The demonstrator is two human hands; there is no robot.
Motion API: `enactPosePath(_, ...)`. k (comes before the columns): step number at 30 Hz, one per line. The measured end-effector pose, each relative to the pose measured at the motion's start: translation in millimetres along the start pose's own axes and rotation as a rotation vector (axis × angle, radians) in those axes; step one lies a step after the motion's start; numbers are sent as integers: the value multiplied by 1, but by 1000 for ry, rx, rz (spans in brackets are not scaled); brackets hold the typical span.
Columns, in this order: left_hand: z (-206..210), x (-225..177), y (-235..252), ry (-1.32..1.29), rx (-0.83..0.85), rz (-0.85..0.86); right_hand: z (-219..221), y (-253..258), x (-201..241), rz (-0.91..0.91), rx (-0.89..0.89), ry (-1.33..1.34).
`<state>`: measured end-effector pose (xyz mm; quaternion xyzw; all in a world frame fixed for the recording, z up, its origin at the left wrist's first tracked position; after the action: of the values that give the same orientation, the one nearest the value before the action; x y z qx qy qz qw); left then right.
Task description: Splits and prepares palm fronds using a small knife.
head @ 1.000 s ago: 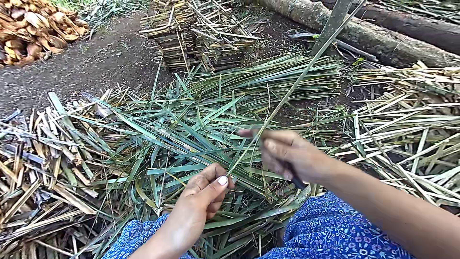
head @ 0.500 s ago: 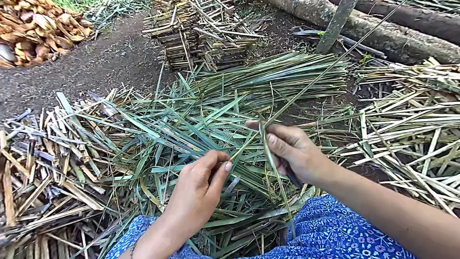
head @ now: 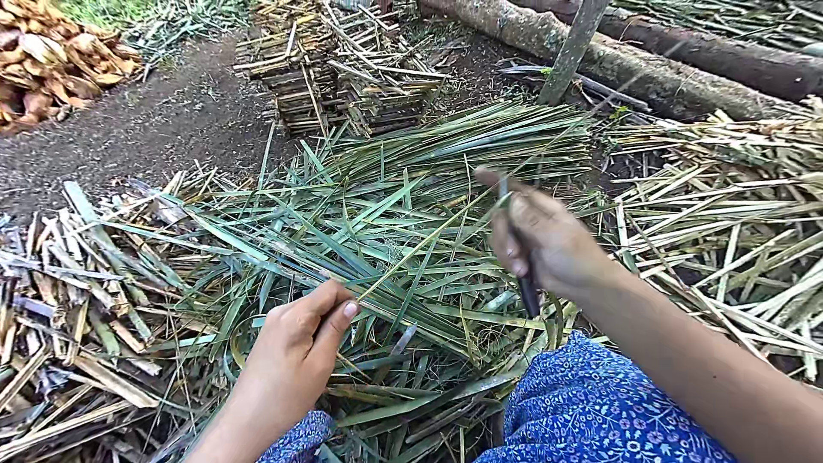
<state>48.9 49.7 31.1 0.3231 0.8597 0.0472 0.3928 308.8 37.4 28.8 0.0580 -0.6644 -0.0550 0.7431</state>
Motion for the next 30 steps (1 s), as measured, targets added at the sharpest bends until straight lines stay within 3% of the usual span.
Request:
enactPosePath(2, 2, 1, 0, 13, 14, 15, 23, -3, -13, 77, 138, -3)
enactPosePath(4, 3, 6, 0, 16, 33, 19, 23, -3, -13, 84, 143, 12)
enactPosePath(10, -17, 39, 3, 17, 88, -22, -63, 10, 17, -97, -263, 66)
enactPosePath(13, -17, 44, 4, 85, 81, -59, -64, 8, 14, -109, -314, 76)
enactPosePath(19, 1, -10, 13, 24, -9, 42, 34, -5, -18, 41, 65, -93)
enactPosePath(23, 12, -32, 16, -33, -47, 98, 91, -21, -37, 122, 290, -61)
enactPosePath(27, 9, -36, 16, -33, -59, 130, 91, -20, -34, 97, 287, -48)
enactPosePath(30, 3, -32, 14, -21, -71, 133, 62, -8, -24, 57, 150, -11)
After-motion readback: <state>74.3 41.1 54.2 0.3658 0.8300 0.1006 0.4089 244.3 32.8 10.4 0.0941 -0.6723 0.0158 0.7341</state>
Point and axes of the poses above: each hand's wrist, its own y-axis towards the middle knuckle, its own z-axis out of the palm, x = y × z, the point moved 10 cm from there along y, towards the middle knuckle, and after that the axes turned 1 degree about -x, right-handed, at the moved point
